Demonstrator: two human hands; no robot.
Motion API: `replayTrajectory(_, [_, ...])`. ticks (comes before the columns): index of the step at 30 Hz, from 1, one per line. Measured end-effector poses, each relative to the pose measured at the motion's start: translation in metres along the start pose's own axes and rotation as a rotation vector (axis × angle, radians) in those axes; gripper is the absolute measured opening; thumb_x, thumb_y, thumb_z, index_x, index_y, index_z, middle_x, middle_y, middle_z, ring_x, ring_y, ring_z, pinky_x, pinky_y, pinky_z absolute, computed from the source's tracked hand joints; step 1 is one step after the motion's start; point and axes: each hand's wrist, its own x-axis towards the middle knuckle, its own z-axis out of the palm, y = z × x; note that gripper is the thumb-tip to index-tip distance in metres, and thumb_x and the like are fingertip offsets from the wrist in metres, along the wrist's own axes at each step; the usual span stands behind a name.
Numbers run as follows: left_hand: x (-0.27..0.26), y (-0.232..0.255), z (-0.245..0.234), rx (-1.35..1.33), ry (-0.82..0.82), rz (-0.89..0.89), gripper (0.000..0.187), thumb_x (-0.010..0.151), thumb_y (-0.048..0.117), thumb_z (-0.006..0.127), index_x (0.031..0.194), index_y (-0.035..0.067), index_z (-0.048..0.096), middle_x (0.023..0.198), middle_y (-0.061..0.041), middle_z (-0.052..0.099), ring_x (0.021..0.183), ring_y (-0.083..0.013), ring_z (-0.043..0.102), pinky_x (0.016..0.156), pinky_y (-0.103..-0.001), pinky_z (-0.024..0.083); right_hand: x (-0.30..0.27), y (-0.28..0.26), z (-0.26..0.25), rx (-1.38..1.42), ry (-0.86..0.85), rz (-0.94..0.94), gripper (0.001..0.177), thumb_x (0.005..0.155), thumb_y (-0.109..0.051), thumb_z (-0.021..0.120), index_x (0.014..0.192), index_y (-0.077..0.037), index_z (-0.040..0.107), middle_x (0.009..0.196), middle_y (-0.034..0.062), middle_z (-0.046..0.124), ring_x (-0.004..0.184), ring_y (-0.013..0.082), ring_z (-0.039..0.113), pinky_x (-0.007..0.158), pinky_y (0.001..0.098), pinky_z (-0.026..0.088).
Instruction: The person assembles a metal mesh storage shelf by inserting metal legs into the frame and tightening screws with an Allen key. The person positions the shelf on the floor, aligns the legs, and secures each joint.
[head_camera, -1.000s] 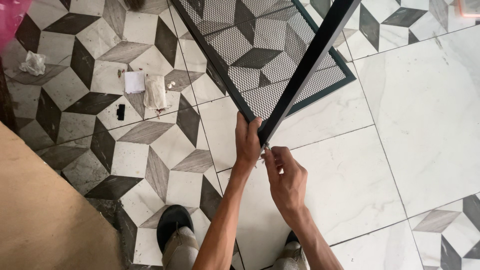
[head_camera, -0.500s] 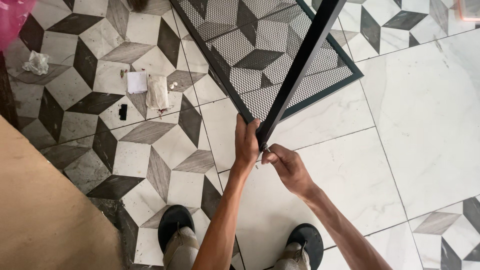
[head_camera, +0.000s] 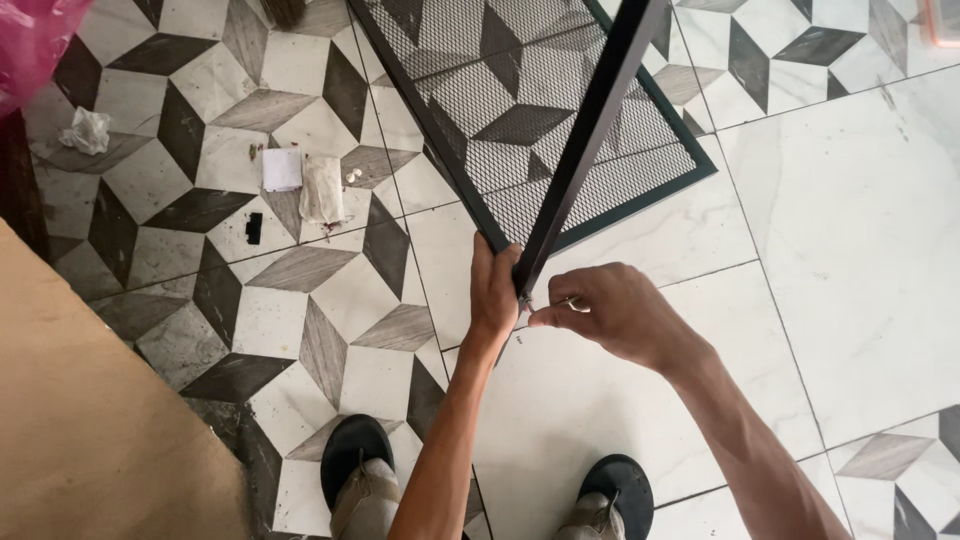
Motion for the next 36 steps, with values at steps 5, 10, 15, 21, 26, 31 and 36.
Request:
replayTrajectory(5, [0.001,-0.012,-0.001,0.035,0.019,0.052,0.012,0.099,0.012,0.049,0.102,0.002,0.045,0.076,-0.003,0.049,0.062,-0.0088,0.044,0.051,-0.027,0.04,-0.007,-0.046,-0.014,0.058,0.099,0.106,0.02,0.082,-0.029,0.08,0.09,-0.011,0.075,0.066,0.0013,0.073,0.054,0.015,0.065,0.048,0.0337,0.049])
replayTrajectory(10, [0.002,-0.02,-0.002,0.047,0.049,0.053,0.01,0.098,0.012,0.049,0.099,0.003,0.045,0.076,-0.002,0.047,0.065,-0.0088,0.043,0.054,-0.028,0.039,-0.012,-0.034,0.017,0.377,0.227,0.137,0.019,0.087,-0.023,0.077,0.091,-0.005,0.071,0.068,0.0074,0.074,0.058,0.0122,0.072,0.049,0.0303,0.054])
replayTrajectory(15, [-0.002,-0.016,0.003,0.103,0.079,-0.027,0.012,0.098,0.015,0.048,0.098,0.003,0.043,0.067,-0.003,0.051,0.047,-0.0096,0.046,0.037,-0.027,0.039,-0.007,-0.008,0.064,0.817,0.4,-0.167,0.016,0.103,-0.007,0.052,0.112,0.001,0.042,0.09,0.0075,0.062,0.066,0.014,0.069,0.054,0.0311,0.057])
replayTrajectory(21, [-0.009,-0.012,0.004,0.166,0.083,-0.09,0.015,0.1,0.018,0.047,0.101,0.003,0.044,0.067,-0.003,0.052,0.045,-0.0084,0.048,0.033,-0.027,0.04,-0.008,0.011,0.096,1.204,0.403,0.058,0.022,0.1,-0.004,0.029,0.12,-0.004,0.039,0.078,0.0044,0.052,0.063,0.0131,0.059,0.06,0.03,0.057])
replayTrajectory(26, [-0.016,-0.028,-0.003,0.134,0.096,-0.147,0.017,0.099,0.019,0.047,0.098,0.003,0.042,0.066,-0.003,0.051,0.045,-0.0104,0.046,0.035,-0.029,0.039,-0.009,0.005,0.115,0.929,0.465,0.126,0.014,0.106,-0.013,0.044,0.113,-0.002,0.05,0.07,0.0017,0.052,0.058,0.0099,0.043,0.051,0.0283,0.039])
replayTrajectory(31, [-0.025,-0.059,-0.011,0.203,0.114,0.013,0.02,0.102,0.019,0.049,0.096,0.0,0.043,0.069,-0.005,0.05,0.059,-0.0131,0.047,0.05,-0.033,0.042,-0.01,0.002,0.123,0.523,0.476,0.134,0.02,0.105,-0.02,0.055,0.098,-0.002,0.052,0.06,0.012,0.055,0.049,0.0178,0.046,0.047,0.0368,0.039])
replayTrajectory(36, [-0.036,-0.088,-0.02,0.371,0.092,0.156,0.021,0.102,0.019,0.049,0.098,-0.002,0.047,0.078,-0.007,0.043,0.061,-0.017,0.049,0.051,-0.035,0.04,-0.008,0.007,0.13,0.445,0.452,0.133,0.021,0.101,-0.02,0.058,0.097,-0.003,0.046,0.062,0.0147,0.062,0.048,0.0266,0.06,0.047,0.042,0.047])
